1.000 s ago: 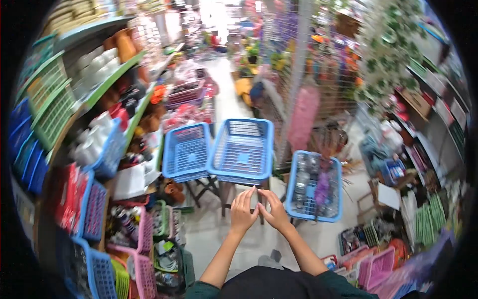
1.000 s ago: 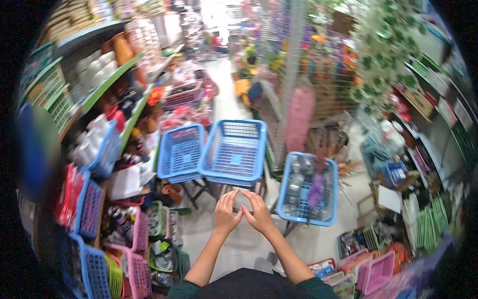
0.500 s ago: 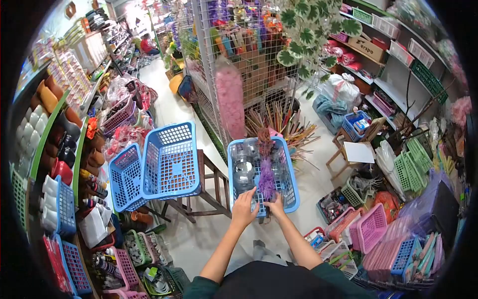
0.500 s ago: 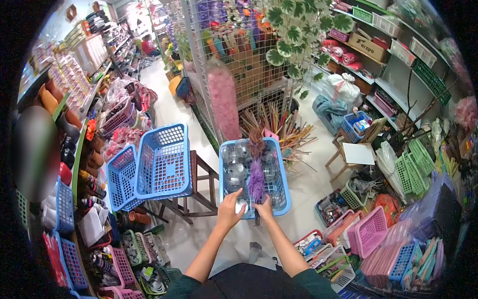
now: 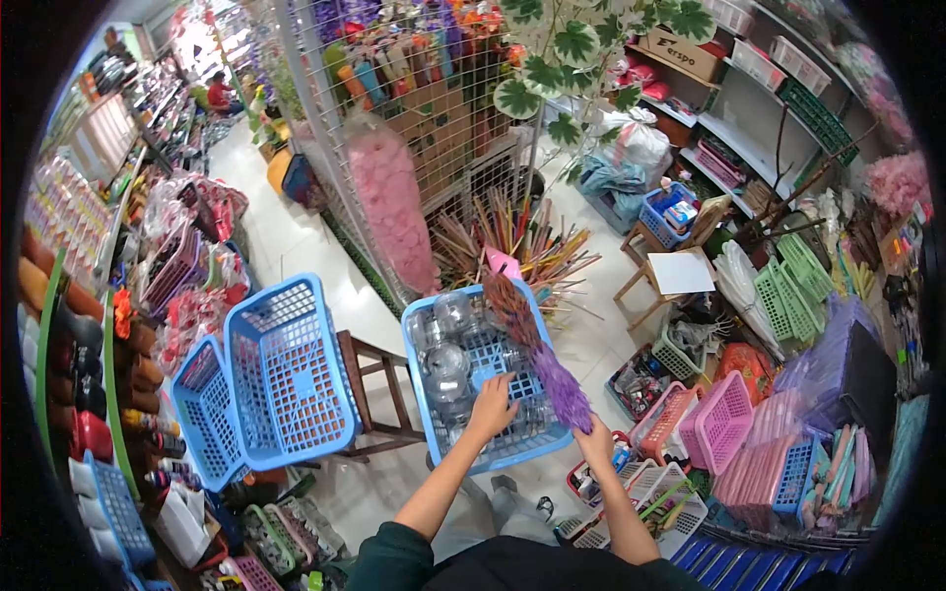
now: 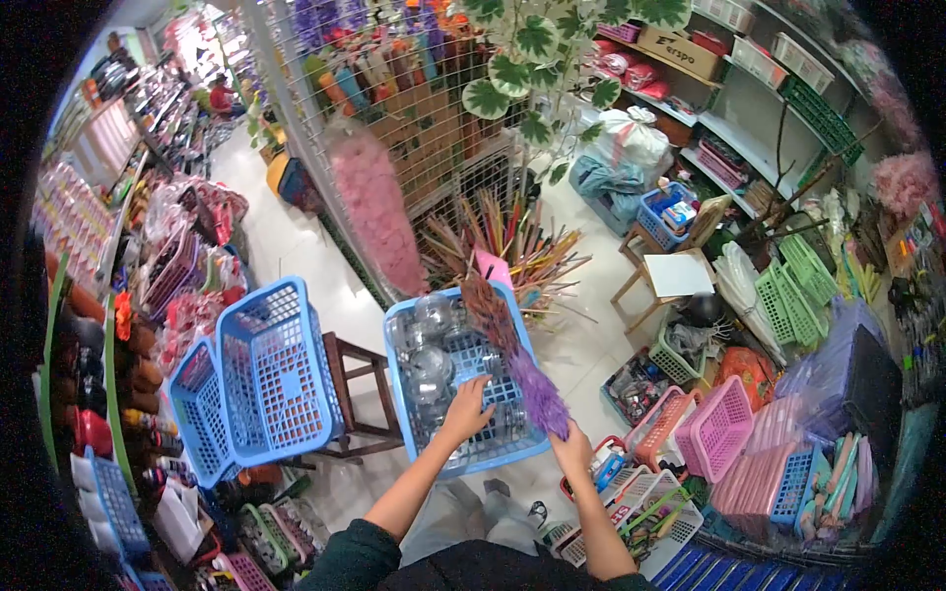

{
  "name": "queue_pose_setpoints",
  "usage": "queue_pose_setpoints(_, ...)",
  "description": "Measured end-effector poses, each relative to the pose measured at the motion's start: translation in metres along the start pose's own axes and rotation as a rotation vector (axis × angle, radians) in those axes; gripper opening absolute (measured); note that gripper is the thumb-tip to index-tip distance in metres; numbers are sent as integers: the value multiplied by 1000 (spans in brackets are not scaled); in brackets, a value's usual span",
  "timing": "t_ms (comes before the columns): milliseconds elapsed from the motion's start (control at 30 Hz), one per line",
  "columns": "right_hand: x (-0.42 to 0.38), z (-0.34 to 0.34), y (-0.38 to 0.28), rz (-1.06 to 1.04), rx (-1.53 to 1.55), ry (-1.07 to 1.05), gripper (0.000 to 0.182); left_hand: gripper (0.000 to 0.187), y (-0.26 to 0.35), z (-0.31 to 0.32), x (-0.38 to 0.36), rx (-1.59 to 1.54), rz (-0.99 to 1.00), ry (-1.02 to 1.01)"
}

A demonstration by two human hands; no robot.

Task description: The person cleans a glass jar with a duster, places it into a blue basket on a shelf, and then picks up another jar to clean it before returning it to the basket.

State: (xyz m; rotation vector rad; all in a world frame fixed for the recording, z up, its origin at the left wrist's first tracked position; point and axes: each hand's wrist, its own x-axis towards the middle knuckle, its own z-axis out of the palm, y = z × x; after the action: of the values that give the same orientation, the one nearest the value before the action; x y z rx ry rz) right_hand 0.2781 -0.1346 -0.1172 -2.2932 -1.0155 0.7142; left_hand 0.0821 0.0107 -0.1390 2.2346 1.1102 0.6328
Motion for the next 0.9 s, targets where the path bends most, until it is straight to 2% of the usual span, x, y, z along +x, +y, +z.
queue_pose_setpoints(67,-14,-17,8,14,-23,53,47,61,-9,14,30,45,104,55)
queue_pose_setpoints(133,-23,-21,22,29,-50,105,45,66,-24,29,52,41,70,7)
queue_pose_setpoints(200,-35,-19,40,44,-93,183,41,70,-29,34,64,308,18,-92)
queue_pose_setpoints(267,-41,-18,47,89,-115,177,39,71,-49,57,72,385,59,-123)
queue_pose_setpoints(333,-50,-22,44,51,-52,192,37,65,-64,72,79,522,70,-85)
queue_pose_setpoints(367,-52,-25,43,31,-62,215,36,56,-89,97,81,488,70,-5)
queue_pose_setpoints(400,-52,-30,42,33,-63,213,36,56,-86,90,81,487,69,-6)
queue_pose_setpoints(467,-50,-47,48,15,-332,174,36,48,-72,68,81,390,-84,-221)
queue_pose_setpoints(500,-48,-55,64,-70,-391,179,36,55,-81,71,75,382,-81,-177)
queue_pose_setpoints(567,-43,-74,75,-118,-390,195,36,60,-48,24,56,264,-98,-116)
queue_pose_setpoints(600,-42,-81,71,-164,-391,208,37,66,-36,4,48,145,-115,-59)
queue_pose_setpoints(633,-44,-93,51,-160,-357,224,35,81,-40,2,37,44,-55,62)
queue_pose_setpoints(667,-43,-104,40,-173,-349,217,35,81,-42,2,27,56,-63,72)
queue_pose_setpoints(733,-40,-130,31,-243,-399,107,31,86,-27,-10,10,-143,23,222)
queue_pose_setpoints(767,-35,-146,27,-258,-392,109,31,91,-41,-16,5,96,234,95)
queue_pose_setpoints(800,-30,-164,24,-342,-352,131,29,91,-30,-26,4,105,233,108)
queue_pose_setpoints(867,-24,-183,8,-447,-310,155,27,91,10,-55,4,-243,45,405)
queue_pose_setpoints(900,-24,-189,0,-499,-372,229,26,92,21,-62,5,-279,75,438)
